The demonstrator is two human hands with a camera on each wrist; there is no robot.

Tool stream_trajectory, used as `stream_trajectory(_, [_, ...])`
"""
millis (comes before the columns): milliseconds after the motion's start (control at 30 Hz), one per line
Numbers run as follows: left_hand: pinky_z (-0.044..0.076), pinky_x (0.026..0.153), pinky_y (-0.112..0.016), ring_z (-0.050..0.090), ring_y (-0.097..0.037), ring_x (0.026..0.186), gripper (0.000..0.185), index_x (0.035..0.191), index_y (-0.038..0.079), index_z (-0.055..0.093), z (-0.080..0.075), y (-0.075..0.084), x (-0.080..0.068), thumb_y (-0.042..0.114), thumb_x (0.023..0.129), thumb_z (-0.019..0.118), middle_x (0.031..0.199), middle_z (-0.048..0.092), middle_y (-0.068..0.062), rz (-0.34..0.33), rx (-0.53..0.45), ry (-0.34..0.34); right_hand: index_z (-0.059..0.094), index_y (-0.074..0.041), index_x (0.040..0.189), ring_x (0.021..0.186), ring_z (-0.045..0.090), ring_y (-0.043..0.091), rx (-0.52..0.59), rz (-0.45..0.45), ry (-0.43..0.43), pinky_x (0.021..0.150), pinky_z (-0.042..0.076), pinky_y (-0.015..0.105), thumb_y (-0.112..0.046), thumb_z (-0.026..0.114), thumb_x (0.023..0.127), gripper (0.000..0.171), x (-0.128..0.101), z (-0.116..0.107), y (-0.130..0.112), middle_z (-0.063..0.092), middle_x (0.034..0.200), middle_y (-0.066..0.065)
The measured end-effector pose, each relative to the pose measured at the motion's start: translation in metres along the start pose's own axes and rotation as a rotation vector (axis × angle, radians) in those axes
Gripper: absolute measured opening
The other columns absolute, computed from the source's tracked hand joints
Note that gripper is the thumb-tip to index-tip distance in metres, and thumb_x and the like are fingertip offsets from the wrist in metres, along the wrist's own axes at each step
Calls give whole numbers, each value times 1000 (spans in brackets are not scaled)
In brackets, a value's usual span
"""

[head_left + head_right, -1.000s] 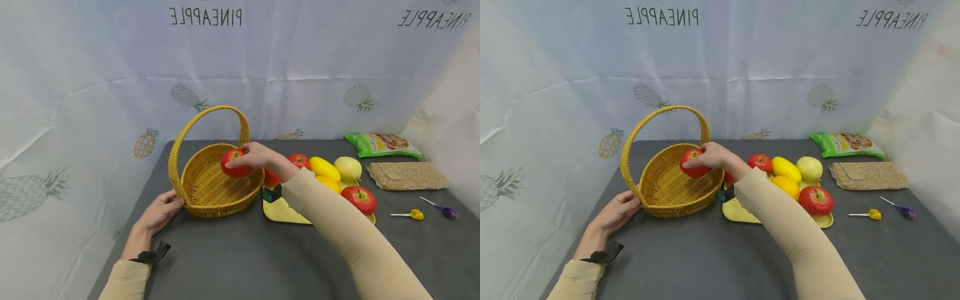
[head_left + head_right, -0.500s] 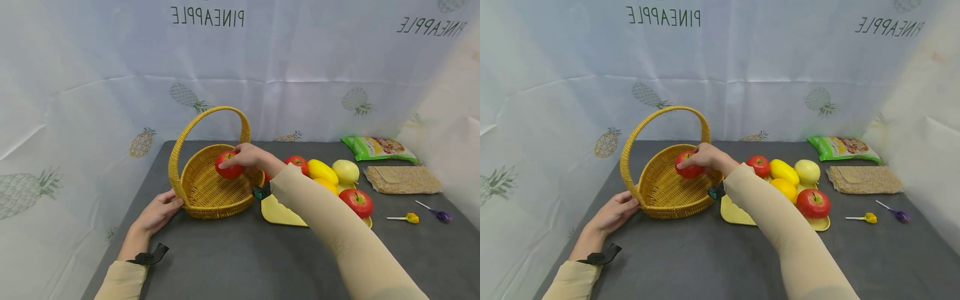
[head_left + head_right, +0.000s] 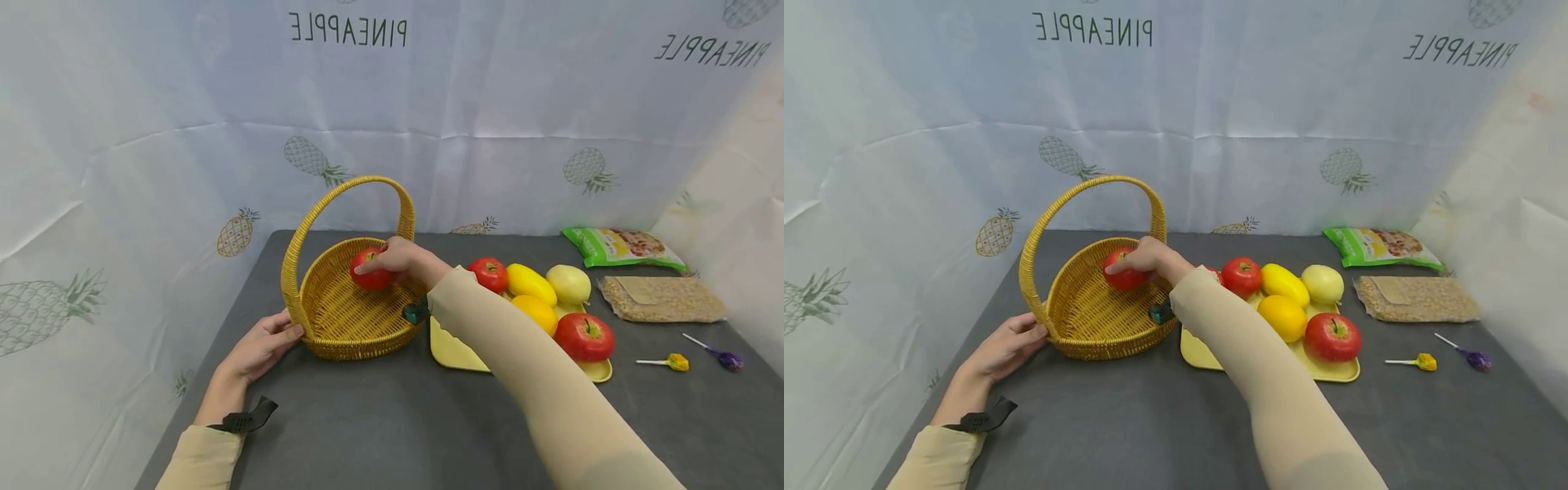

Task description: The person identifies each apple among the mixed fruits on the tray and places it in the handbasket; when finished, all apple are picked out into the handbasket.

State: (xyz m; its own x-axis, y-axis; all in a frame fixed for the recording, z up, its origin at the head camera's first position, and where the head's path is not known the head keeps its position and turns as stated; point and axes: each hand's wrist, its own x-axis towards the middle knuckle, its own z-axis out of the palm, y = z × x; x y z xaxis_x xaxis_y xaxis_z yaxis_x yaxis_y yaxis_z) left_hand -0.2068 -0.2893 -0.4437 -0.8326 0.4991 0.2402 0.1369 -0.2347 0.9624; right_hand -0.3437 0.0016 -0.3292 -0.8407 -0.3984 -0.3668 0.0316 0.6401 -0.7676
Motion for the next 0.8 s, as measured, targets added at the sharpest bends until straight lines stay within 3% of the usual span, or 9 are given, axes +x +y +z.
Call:
stream_trajectory(233, [45,106,-26,51,-15,134,39,141,13,63,0,-1,-4,0,108,49,144,57,3,25,11,-40,50,0,134,106,56,27,-220,11,2,94,52,42,-44,79,90,68,5,9,-3,57,117,12])
stream_trajectory(633, [45,106,-26,52,-15,132,38,140,14,64,1,0,-1,1,108,50,141,60,1,14,13,-12,45,0,143,107,54,27,-247,-7,-13,89,50,38,-38,77,94,70,12,13,-1,54,122,12])
stream_trajectory(800, [46,105,-27,55,-15,129,39,140,16,65,1,-1,-1,0,108,48,138,62,1,8,-6,-20,45,-1,146,108,55,25,-333,-25,-15,89,51,36,-43,75,94,73,11,13,-2,56,126,11])
